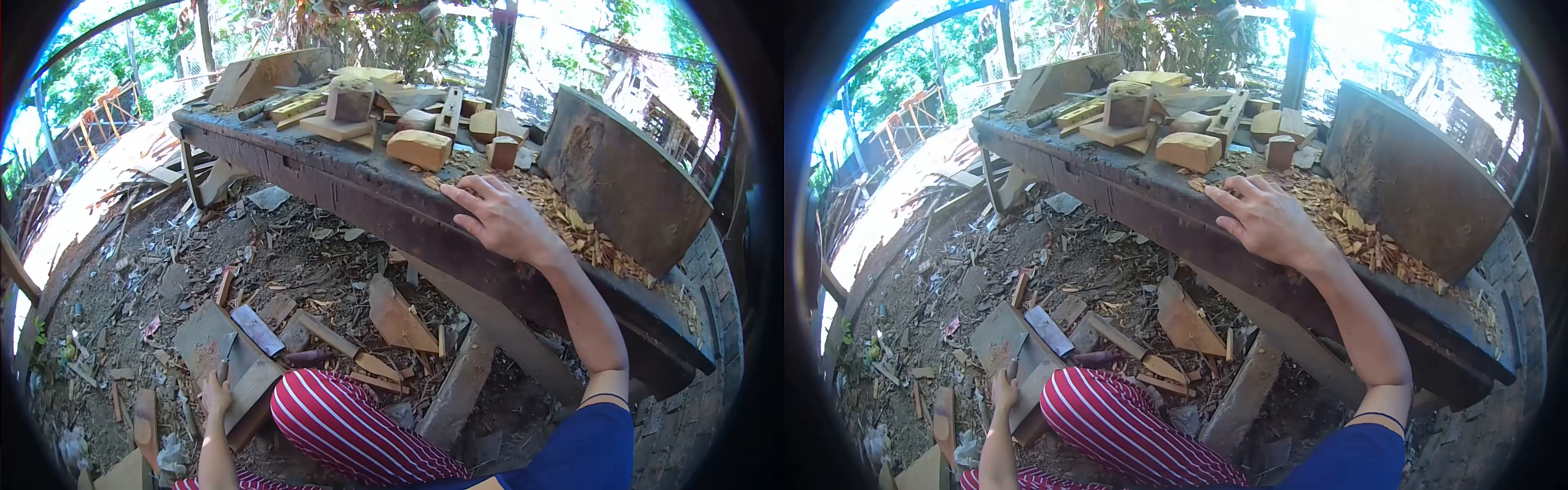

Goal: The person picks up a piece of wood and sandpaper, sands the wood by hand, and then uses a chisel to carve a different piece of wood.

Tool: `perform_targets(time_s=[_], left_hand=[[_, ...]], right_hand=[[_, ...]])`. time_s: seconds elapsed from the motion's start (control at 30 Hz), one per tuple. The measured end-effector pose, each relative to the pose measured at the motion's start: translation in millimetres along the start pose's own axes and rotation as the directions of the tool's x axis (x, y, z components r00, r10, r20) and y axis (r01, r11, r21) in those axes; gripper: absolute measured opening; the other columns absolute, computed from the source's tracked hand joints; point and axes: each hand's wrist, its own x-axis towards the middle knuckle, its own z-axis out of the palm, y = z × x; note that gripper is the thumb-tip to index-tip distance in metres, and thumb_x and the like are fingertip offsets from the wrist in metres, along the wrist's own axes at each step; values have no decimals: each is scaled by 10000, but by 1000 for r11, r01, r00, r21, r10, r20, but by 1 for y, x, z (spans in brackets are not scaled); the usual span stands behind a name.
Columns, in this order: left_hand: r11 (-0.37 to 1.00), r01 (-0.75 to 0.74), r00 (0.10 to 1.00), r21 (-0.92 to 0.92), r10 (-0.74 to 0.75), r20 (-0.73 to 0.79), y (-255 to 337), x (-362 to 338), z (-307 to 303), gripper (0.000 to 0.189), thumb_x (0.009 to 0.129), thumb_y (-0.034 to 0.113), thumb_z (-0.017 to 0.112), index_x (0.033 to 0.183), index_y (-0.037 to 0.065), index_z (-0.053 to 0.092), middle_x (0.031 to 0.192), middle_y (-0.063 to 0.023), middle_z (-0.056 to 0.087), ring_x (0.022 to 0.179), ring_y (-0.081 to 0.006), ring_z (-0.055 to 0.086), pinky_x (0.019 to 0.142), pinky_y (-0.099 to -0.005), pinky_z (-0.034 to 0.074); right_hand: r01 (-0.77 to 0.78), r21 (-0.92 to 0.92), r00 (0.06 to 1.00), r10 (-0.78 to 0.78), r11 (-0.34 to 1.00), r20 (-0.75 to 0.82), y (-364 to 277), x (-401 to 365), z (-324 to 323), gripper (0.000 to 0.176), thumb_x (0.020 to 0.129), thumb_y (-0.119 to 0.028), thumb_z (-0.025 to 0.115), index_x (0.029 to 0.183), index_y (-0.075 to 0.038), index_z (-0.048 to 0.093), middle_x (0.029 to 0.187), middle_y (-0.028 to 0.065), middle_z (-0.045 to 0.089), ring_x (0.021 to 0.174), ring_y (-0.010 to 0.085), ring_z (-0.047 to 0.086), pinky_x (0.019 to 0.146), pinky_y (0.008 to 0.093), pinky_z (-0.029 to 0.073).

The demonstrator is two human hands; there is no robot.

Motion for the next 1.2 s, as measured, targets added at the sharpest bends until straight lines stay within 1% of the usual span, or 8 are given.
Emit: perform_targets(time_s=[0.13, 0.3, 0.57, 0.8, 0.9, 0.97, 1.07, 1.2], left_hand=[[1000, 14, 1000, -20, -15, -21, -1, -11, -13, 479, 827, 212, 667, 1278, 133, 526, 1159, -195, 594, 1113, -363, 568, 909, -472, 471], [942, 58, 997, -330, -73, -34, -28, -7, 11, 379, 848, 217, 650, 1213, 132, 592, 1160, -164, 630, 1070, -349, 604, 900, -470, 473], [983, 118, 987, -141, -132, -92, -9, -24, 7, 402, 964, 402, 431, 1240, 153, 586, 1138, -169, 630, 1033, -381, 612, 872, -494, 472], [989, 102, 977, -110, -120, -177, 2, -34, 2, 442, 988, 434, 371, 1196, 145, 632, 1096, -156, 659, 1015, -378, 620, 860, -470, 480], [989, 40, 951, -144, -82, -299, -1, -34, 11, 396, 978, 377, 422, 1153, 109, 655, 1095, -152, 657, 1025, -360, 603, 885, -445, 469], [990, 5, 934, -139, -54, -353, -6, -34, 18, 375, 971, 357, 449, 1159, 104, 652, 1102, -141, 654, 1032, -349, 591, 893, -442, 460], [990, -39, 907, -138, -23, -420, -7, -33, 17, 349, 958, 324, 487, 1163, 93, 650, 1118, -127, 648, 1052, -334, 573, 908, -438, 447], [988, -31, 909, -149, -34, -415, -6, -33, 15, 341, 951, 305, 500, 1163, 83, 648, 1139, -124, 639, 1077, -329, 557, 928, -432, 439]], right_hand=[[-12, -15, 1000, 12, 1000, 19, -4, 3, -2, 435, 939, -284, 550, 1333, -103, 508, 1167, 112, 533, 1119, 306, 530, 960, 417, 450], [-28, -14, 999, 28, 1000, 17, -6, 4, -3, 422, 944, -281, 545, 1325, -101, 520, 1178, 113, 535, 1120, 303, 532, 959, 421, 449], [1, 109, 995, 10, 994, -98, -3, 14, -7, 303, 956, -258, 536, 1174, -69, 629, 1067, 113, 590, 1039, 312, 575, 919, 407, 456], [-171, 152, 945, 206, 974, -255, 31, 110, -8, 300, 908, -256, 582, 1089, -25, 645, 1062, 185, 646, 935, 348, 645, 803, 446, 498], [-239, 23, 947, 239, 971, -215, 53, 173, 4, 420, 873, -357, 612, 1113, -13, 626, 1030, 202, 664, 960, 345, 657, 821, 448, 513], [-394, -164, 919, 393, 904, -38, 46, 207, 12, 550, 843, -460, 654, 1173, -25, 584, 1032, 211, 671, 987, 344, 658, 837, 441, 527], [-365, -250, 921, 388, 897, 47, 47, 235, 39, 599, 809, -497, 675, 1176, -37, 568, 1025, 201, 675, 985, 353, 660, 834, 466, 536], [-364, -279, 925, 379, 889, 0, 78, 257, 62, 373, 822, -255, 590, 1138, -62, 634, 1025, 186, 696, 978, 350, 673, 853, 447, 539]])
